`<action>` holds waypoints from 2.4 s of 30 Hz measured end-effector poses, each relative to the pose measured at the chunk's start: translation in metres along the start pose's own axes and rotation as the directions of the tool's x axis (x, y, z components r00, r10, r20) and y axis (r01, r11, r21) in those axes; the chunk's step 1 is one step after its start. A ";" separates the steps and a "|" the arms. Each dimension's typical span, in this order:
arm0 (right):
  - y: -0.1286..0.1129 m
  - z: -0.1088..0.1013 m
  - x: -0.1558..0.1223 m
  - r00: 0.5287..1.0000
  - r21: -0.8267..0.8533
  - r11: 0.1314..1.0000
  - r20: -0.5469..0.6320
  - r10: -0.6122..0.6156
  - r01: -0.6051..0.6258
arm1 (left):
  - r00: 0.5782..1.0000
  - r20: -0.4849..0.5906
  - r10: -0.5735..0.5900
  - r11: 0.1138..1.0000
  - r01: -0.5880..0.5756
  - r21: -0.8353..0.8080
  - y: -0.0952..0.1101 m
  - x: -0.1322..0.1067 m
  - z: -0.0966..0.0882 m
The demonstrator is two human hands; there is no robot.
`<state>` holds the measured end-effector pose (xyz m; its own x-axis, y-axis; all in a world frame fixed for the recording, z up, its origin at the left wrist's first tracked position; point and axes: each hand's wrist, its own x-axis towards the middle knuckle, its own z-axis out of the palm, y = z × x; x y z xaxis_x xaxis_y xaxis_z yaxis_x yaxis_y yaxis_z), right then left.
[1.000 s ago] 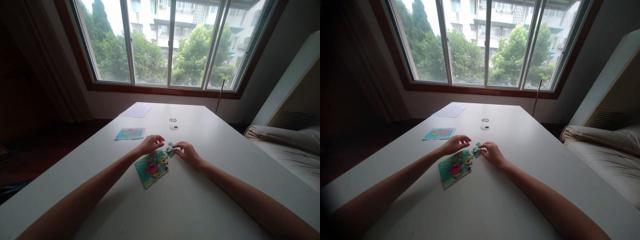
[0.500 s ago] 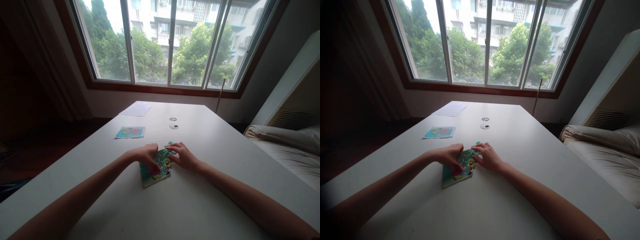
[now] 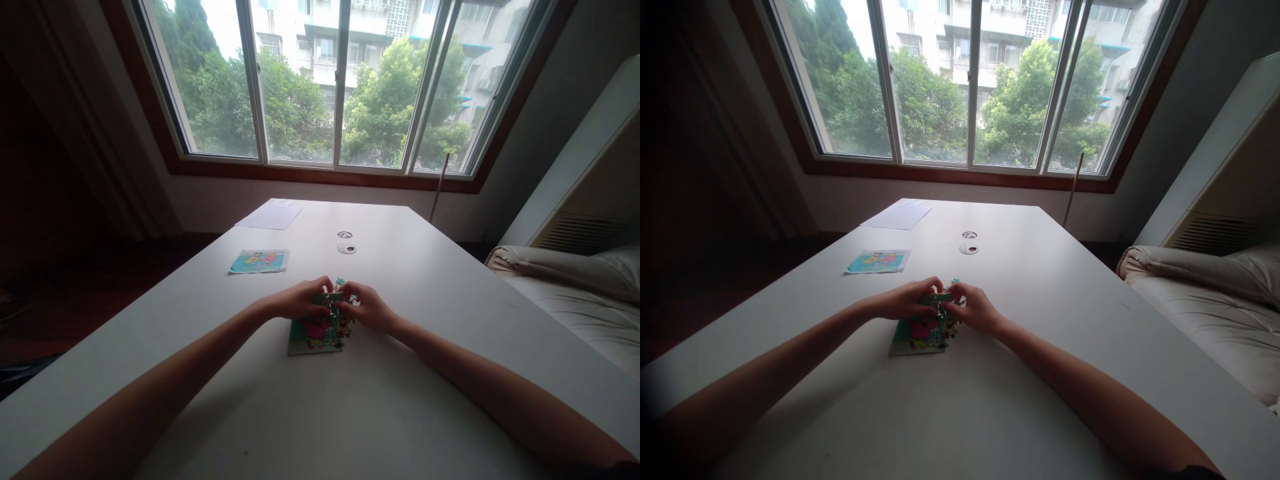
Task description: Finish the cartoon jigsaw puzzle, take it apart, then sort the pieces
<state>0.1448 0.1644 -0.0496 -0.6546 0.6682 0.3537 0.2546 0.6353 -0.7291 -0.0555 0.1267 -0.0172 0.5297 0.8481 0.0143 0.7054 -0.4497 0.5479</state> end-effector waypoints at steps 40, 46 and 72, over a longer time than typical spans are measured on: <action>0.017 -0.009 0.009 0.984 -0.046 0.989 -0.110 0.138 -0.144 | 0.897 -0.389 -0.208 0.978 0.196 -0.071 -0.017 0.011 0.010; 0.014 -0.014 0.006 0.990 -0.285 0.958 -0.133 -0.041 0.001 | 0.961 -0.192 -0.198 0.980 0.197 -0.026 -0.013 0.007 -0.001; 0.002 -0.002 -0.005 0.952 -0.102 0.987 0.294 -0.089 0.123 | 0.984 0.171 -0.053 0.997 0.042 0.068 0.004 0.002 -0.015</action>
<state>0.1498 0.1632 -0.0513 -0.8549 0.4656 0.2288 0.2428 0.7489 -0.6165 -0.0589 0.1309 -0.0021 0.5643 0.8103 -0.1583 0.7573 -0.4317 0.4900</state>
